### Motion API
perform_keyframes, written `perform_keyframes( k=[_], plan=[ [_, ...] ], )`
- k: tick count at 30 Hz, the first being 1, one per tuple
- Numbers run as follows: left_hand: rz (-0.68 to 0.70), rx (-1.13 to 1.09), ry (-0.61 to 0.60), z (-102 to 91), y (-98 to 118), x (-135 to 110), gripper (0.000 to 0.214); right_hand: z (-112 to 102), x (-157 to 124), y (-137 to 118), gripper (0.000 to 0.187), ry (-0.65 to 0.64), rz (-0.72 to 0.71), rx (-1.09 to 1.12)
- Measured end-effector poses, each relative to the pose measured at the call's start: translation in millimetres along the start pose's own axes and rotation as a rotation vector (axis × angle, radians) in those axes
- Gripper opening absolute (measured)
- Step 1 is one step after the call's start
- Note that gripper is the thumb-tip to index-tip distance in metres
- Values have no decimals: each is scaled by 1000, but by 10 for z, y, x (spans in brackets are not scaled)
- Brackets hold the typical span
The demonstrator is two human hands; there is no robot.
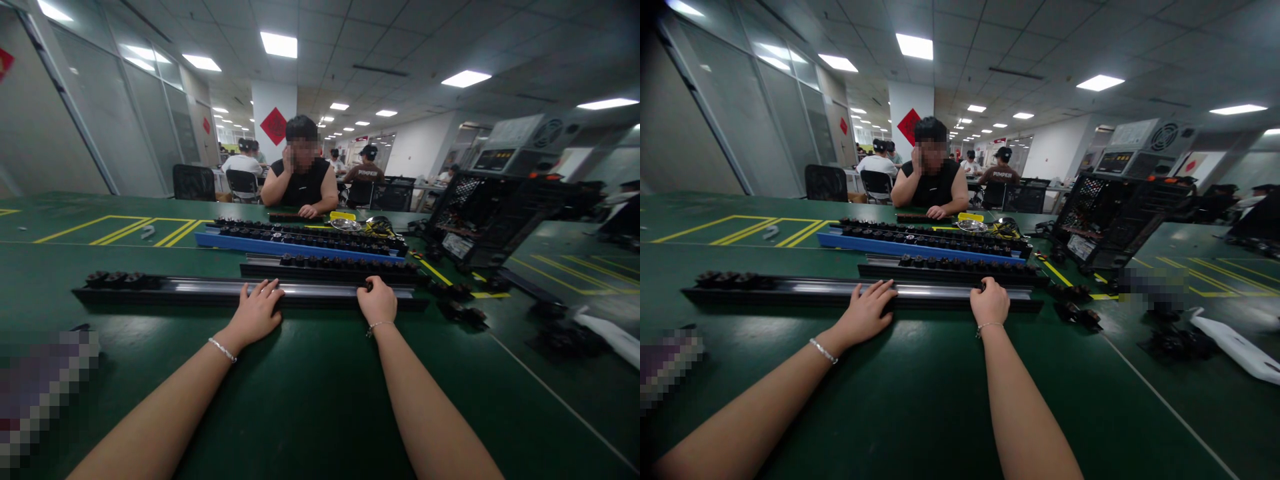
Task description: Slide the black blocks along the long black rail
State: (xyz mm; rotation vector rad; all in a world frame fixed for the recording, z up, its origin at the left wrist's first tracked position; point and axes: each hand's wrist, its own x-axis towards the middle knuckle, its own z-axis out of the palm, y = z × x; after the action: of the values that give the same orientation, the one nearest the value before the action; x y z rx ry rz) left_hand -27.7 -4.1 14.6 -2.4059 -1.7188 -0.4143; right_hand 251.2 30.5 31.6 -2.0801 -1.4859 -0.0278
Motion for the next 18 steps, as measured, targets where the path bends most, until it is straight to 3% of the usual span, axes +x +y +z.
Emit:
perform_keyframes(
  k=[8,18],
  plan=[
    [-7,-14,-9,-14,5,4,46,-47,54,161,29,-25,-152,1],
    [-3,1,-17,-25,9,2,46,-5,86,202,30,-3,-114,-10]
  ],
)
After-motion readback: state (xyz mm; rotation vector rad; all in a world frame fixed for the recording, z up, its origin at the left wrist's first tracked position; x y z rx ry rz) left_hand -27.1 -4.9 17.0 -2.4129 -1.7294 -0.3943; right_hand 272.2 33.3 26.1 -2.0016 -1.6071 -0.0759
